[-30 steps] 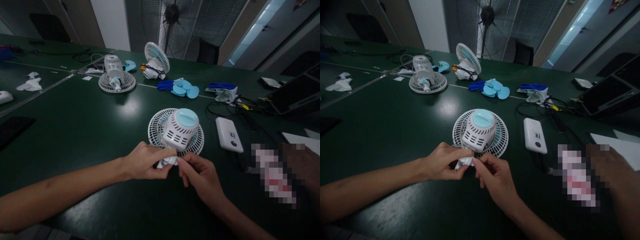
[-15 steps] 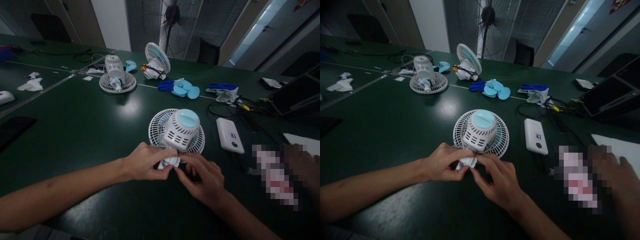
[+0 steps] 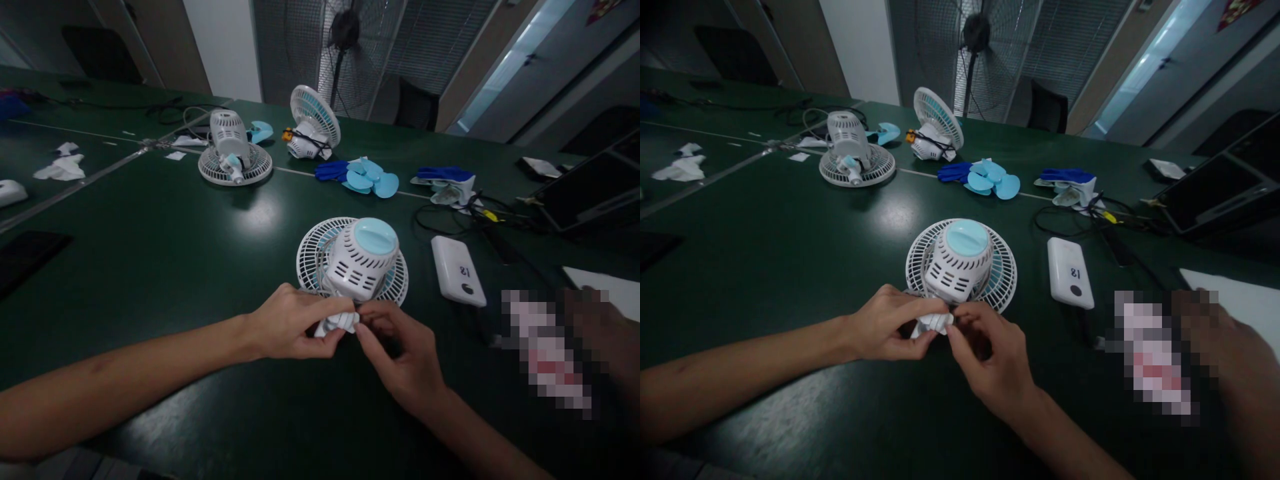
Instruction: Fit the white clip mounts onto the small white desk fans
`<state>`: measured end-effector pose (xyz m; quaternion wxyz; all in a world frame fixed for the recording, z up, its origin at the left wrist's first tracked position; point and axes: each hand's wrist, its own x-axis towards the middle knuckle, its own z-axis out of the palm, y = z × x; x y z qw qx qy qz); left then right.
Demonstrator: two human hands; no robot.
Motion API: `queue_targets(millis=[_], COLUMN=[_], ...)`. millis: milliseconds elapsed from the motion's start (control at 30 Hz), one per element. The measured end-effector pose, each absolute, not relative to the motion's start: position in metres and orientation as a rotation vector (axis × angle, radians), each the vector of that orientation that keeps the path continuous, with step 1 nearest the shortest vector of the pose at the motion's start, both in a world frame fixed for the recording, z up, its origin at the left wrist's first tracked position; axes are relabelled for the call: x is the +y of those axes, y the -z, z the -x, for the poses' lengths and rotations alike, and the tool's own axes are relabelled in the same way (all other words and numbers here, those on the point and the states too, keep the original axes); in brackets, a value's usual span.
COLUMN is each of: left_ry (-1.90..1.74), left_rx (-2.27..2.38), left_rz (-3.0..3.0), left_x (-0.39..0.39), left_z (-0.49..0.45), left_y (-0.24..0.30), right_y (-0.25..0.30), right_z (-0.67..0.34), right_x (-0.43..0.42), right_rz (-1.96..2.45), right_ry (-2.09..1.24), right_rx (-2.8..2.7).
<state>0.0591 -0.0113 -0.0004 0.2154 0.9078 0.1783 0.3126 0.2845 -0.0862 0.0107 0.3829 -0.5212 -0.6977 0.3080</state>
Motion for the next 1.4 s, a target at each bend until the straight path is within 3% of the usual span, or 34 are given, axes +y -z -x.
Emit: queue_targets(millis=[133,267,433,633,700,767,900,967,1200,1300,1400], left_ry=[-0.883,-0.858,-0.878,-0.870,-0.873,-0.866,-0.859,-0.883,-0.878,-0.882,-0.877], left_rx=[0.473,0.477,0.462,0.487,0.482,0.482,0.476,0.474,0.486,0.479,0.464], left_rz=[-2.499,-2.488,-2.496,-2.532,-2.532,-2.525,-2.496,-2.492,-2.494,-2.507,-2.522], left_x=[-0.011,-0.011,-0.011,-0.011,-0.011,-0.011,-0.012,-0.012,-0.011,-0.011,-0.011], left_z=[-0.059,-0.059,-0.059,-0.060,-0.059,-0.059,-0.059,-0.059,-0.059,-0.059,-0.059], left_y=[0.000,0.000,0.000,0.001,0.001,0.001,-0.001,-0.001,0.002,0.001,0.000], right_y=[-0.008,-0.005,-0.004,-0.014,-0.017,-0.017,-0.012,-0.009,-0.007,-0.012,-0.018], right_z=[-0.292,-0.292,-0.290,-0.279,-0.276,-0.276,-0.282,-0.285,-0.287,-0.283,-0.276], right_x=[-0.086,-0.085,-0.085,-0.083,-0.084,-0.086,-0.090,-0.090,-0.089,-0.089,-0.089], right_rz=[1.187,1.158,1.219,1.310,1.314,1.345,1.309,1.273,1.191,1.264,1.395], right_ry=[-0.210,-0.187,-0.605,-1.493,-1.653,-1.529,-0.639,-0.376,-0.229,-0.485,-1.122], right_rx=[-2.096,-2.102,-1.910,-1.438,-1.323,-1.380,-1.842,-1.970,-2.030,-1.914,-1.608])
